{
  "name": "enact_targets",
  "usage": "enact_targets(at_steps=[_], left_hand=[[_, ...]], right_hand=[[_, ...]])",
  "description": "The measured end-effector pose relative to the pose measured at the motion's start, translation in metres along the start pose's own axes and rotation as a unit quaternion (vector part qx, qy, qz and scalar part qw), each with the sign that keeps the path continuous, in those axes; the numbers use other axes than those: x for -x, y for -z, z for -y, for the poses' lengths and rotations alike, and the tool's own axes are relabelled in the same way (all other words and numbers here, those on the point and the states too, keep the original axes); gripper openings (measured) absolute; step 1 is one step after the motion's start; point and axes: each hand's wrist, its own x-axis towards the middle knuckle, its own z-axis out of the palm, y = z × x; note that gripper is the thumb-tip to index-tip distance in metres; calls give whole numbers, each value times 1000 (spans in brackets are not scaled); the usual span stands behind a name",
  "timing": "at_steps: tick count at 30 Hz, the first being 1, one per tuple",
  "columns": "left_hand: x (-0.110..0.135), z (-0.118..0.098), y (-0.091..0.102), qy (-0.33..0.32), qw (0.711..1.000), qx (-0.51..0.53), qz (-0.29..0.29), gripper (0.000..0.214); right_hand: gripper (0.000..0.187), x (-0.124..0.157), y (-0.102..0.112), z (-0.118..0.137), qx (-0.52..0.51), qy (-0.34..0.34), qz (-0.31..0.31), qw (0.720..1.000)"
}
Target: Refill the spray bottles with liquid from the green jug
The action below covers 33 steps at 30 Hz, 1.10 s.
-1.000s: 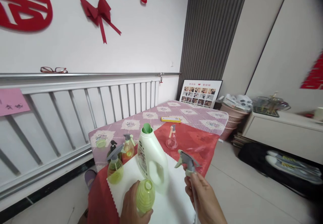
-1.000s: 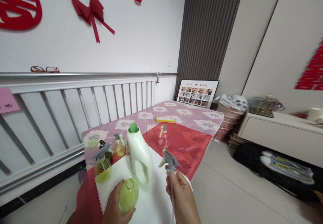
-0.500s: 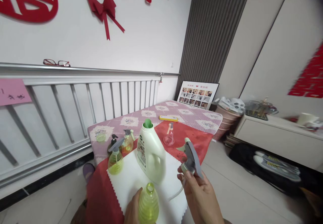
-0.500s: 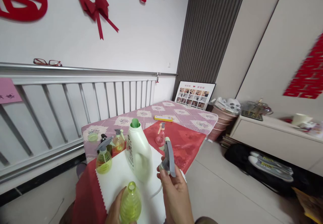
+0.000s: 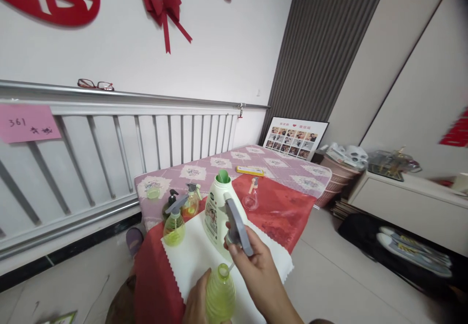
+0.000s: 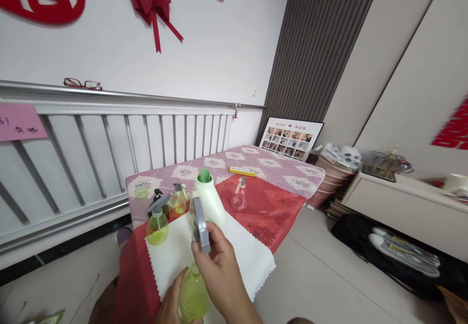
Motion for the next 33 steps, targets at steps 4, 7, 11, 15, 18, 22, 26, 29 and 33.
enact_targets(at_steps=[4, 7, 11, 15, 18, 22, 26, 29, 33], left_hand=[[0, 12, -4, -11, 1000, 16, 8, 100], [2, 18, -7, -30, 999, 19, -8, 98], [4, 20, -12, -46, 998, 16, -44, 93], [4, 19, -14, -29, 998, 18, -43, 93], [3, 18, -13, -22, 999, 15, -33, 94], [2, 20, -11, -47, 999, -4, -25, 92], [2, 29, -13, -65, 998, -1, -23, 90], [1, 36, -14, -101, 994, 6, -32, 87], [1, 37, -13, -124, 992, -1, -38, 85]], right_hand=[[35, 5, 1, -19, 27, -43, 42, 998], [38, 12, 10, -38, 41, -66, 61, 995], [41, 23, 23, -58, 70, -63, 90, 991], [39, 31, 31, -75, 113, -38, 100, 988], [41, 35, 35, -86, 138, -26, 117, 983], [44, 38, 40, -94, 147, -27, 125, 981], [45, 39, 46, -93, 137, -27, 109, 984], [44, 37, 50, -86, 160, -18, 115, 980], [38, 35, 54, -74, 183, -14, 129, 974]])
